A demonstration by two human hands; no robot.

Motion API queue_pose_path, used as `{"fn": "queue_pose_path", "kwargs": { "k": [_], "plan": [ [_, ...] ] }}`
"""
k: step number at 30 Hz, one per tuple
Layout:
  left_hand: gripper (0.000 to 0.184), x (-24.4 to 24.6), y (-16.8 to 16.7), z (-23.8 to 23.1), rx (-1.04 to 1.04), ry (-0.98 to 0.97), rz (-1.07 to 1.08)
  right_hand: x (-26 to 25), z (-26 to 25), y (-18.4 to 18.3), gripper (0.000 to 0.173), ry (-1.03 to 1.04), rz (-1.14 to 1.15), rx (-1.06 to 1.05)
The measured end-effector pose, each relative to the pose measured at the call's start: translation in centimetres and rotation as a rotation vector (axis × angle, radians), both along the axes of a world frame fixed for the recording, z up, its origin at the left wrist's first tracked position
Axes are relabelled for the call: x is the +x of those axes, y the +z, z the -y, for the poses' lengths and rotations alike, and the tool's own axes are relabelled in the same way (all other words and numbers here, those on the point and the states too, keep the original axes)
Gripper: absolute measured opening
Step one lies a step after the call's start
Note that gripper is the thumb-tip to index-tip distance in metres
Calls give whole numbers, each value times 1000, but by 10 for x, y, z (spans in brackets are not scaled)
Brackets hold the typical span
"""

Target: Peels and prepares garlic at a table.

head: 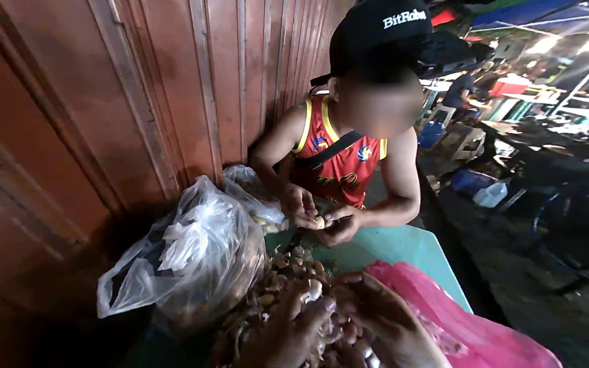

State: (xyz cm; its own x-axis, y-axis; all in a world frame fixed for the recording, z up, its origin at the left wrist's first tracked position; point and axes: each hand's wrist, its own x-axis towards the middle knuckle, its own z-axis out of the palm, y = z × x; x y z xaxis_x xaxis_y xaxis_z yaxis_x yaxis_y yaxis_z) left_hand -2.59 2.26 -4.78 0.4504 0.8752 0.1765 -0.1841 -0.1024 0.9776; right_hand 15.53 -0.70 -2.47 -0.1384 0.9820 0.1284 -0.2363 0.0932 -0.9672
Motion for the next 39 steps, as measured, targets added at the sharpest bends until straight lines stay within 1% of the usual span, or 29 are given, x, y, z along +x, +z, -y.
{"fn": "queue_pose_path", "kwargs": {
  "k": [2, 3, 4, 6, 8, 9, 10, 12, 14, 17, 19, 21, 22, 23, 25, 27, 29, 30, 31, 32, 33, 34, 35, 36, 37, 38, 39],
  "plan": [
    [22, 0, -3, -5, -142, -76, 116, -3, 0, 3, 22, 12, -83, -68],
    [22, 0, -5, -8, -150, -96, 131, -4, 0, 4, 20, 20, -98, -88],
    [26, -1, -5, -9, -111, -87, 96, -4, 0, 5, 21, 19, -100, -103],
    [32, -3, 0, -10, 99, -11, -111, -5, -1, 6, 22, -19, -10, -119],
    [30, -1, 2, -11, 299, 44, -305, -8, -1, 7, 19, -116, 179, -107],
    [31, 1, 2, -11, 359, 67, -370, -10, -1, 6, 18, -163, 265, -86],
    [32, 2, 2, -11, 376, 81, -413, -12, -3, 4, 19, -209, 331, -59],
    [35, 4, 4, -8, 318, 90, -457, -17, -6, -3, 19, -314, 421, -12],
    [38, 3, 4, -7, 254, 91, -413, -21, -8, -6, 21, -420, 424, -12],
    [28, 3, 0, -8, 258, 162, -238, -16, -7, 0, 22, -475, 297, -82],
    [25, 2, 3, -9, 187, 174, -162, -11, -3, 6, 23, -404, 199, -133],
    [21, 2, 1, -13, 151, 148, -111, -6, -1, 8, 32, -257, 110, -149],
    [18, 2, -1, -15, 156, 129, -88, -5, -1, 7, 33, -196, 88, -141],
    [16, 2, -3, -16, 157, 113, -70, -4, -1, 5, 30, -168, 81, -120],
    [15, 4, -4, -15, 165, 105, -55, -6, -4, -2, 21, -191, 103, -64],
    [15, 5, -5, -15, 154, 114, -64, -9, -6, -5, 18, -265, 190, 1],
    [22, 5, -2, -13, 90, 128, -101, -15, -5, -5, 15, -364, 349, 79],
    [25, 5, 1, -11, 27, 123, -102, -18, -5, -4, 14, -398, 406, 100],
    [24, 3, 4, -9, -79, 106, -68, -20, -6, -5, 14, -413, 416, 116],
    [15, 2, 7, -8, -224, 75, 3, -18, -6, -6, 14, -383, 361, 123],
    [7, 2, 9, -8, -354, 13, 96, -12, -6, -8, 15, -314, 237, 112],
    [19, -1, 11, -9, -439, -81, 173, -6, -6, -11, 17, -225, 82, 85],
    [24, -4, 12, -10, -484, -169, 247, 1, -6, -12, 17, -128, -77, 51],
    [22, -7, 12, -11, -503, -251, 318, 7, -7, -14, 17, -21, -217, 28],
    [18, -8, 11, -12, -522, -305, 377, 11, -7, -14, 19, 66, -304, 18],
    [15, -7, 10, -13, -543, -326, 408, 14, -7, -14, 20, 110, -332, 18],
    [14, -7, 9, -14, -555, -322, 418, 15, -6, -13, 20, 122, -312, 28]
  ]
}}
